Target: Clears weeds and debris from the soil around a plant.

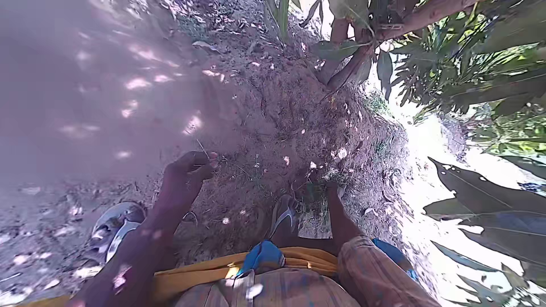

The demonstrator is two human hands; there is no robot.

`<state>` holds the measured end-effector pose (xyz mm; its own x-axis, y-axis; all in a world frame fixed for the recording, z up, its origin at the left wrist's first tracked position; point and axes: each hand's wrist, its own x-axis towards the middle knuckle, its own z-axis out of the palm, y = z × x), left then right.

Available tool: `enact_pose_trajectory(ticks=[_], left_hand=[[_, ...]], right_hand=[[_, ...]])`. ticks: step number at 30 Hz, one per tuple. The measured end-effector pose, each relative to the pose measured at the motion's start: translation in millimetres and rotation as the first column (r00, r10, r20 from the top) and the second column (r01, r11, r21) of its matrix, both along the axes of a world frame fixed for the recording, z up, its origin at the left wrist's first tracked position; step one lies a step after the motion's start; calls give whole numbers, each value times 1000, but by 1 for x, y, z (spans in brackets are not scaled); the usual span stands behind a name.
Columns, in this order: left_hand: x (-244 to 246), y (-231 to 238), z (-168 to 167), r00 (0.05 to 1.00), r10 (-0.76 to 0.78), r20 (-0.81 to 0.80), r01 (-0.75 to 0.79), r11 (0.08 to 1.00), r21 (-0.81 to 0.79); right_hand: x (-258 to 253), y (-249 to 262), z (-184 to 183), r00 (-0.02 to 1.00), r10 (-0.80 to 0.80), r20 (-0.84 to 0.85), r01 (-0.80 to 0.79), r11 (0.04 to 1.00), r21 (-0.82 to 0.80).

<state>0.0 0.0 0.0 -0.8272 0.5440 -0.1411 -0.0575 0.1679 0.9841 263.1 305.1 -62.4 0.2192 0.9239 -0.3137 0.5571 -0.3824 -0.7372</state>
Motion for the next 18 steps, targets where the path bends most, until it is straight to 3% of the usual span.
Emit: enact_pose_trajectory(ticks=[5,7,11,14,18], left_hand=[[-3,-8,6,999,42,30,-42,999,24],[-6,-15,4,999,33,16,-33,999,38],[-8,-28,10,998,49,46,-51,998,48],[-10,-35,16,991,89,96,-96,993,66],[-13,-49,14,989,127,74,-130,991,37]], right_hand=[[-75,-16,54,976,204,-79,-191,971,146],[-101,-24,71,920,376,-112,-349,914,206],[-137,-35,104,662,747,52,-745,649,153],[-145,-53,140,475,795,377,-876,469,113],[-143,-89,142,302,879,369,-948,319,17]])
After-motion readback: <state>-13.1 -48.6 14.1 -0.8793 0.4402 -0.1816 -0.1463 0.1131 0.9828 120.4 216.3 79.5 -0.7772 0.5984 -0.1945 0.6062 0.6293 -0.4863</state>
